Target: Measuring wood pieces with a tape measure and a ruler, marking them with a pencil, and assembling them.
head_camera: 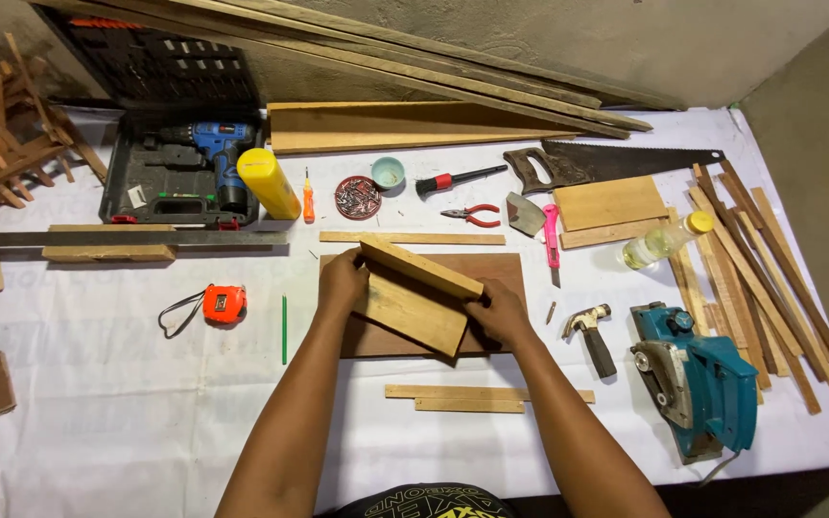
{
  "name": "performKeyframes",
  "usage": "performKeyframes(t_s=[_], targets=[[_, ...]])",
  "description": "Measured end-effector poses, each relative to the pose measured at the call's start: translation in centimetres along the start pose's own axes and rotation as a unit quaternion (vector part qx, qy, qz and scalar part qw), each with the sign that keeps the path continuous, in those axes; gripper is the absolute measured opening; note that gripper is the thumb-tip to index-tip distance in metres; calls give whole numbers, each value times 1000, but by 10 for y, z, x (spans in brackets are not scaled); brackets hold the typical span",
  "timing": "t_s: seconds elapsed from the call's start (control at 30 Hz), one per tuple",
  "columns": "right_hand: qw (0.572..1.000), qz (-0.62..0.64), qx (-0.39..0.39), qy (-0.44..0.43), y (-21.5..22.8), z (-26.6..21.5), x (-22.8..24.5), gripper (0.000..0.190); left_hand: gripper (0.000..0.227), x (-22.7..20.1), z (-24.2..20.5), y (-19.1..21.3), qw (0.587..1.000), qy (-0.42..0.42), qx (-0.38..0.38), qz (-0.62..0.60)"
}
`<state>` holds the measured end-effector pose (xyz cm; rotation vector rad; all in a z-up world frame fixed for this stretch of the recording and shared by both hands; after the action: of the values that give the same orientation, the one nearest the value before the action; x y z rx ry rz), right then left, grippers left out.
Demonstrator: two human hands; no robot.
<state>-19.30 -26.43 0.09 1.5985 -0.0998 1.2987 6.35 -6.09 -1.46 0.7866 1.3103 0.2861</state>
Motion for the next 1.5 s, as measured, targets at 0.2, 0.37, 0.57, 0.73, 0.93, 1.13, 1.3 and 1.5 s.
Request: performKeyframes(t_s=[0.2,0.37,0.57,0.73,0.93,1.13,1.3,1.5], targets=[[987,-110,81,84,14,-43,57,50,41,-46,-2,-14,989,-144,24,12],[980,-111,124,111,24,-50,77,77,44,-52,-25,-10,971,-201,-45,117],[978,188,12,92,25,-35,49,91,76,-83,-99,27,960,-218,-81,158],[938,277,142,-150,-30,1,31,79,101,-86,-139,18,953,-169,56,244],[954,165,216,-127,-43,-18,53,67,106,-50,-121,-4,946,-156,114,258],[962,172,129,-167,-28,-43,65,68,105,-69,-93,2,911,-249,174,279],[953,147,143,-225,-24,-47,77,72,105,-74,-92,0,889,-318,194,267],[960,177,136,-169,-42,-42,52,77,106,-79,-93,6,877,-327,207,284]])
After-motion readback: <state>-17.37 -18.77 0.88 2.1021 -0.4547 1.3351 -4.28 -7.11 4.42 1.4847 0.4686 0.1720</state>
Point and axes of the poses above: each hand's wrist, its own z-axis towards the middle knuckle, its own y-axis out of the back of the hand, x = y × z, the point moved 7 cm from there along z, towards the middle knuckle, and after that the axes turned 15 degrees about -x, right-handed, at the moved point
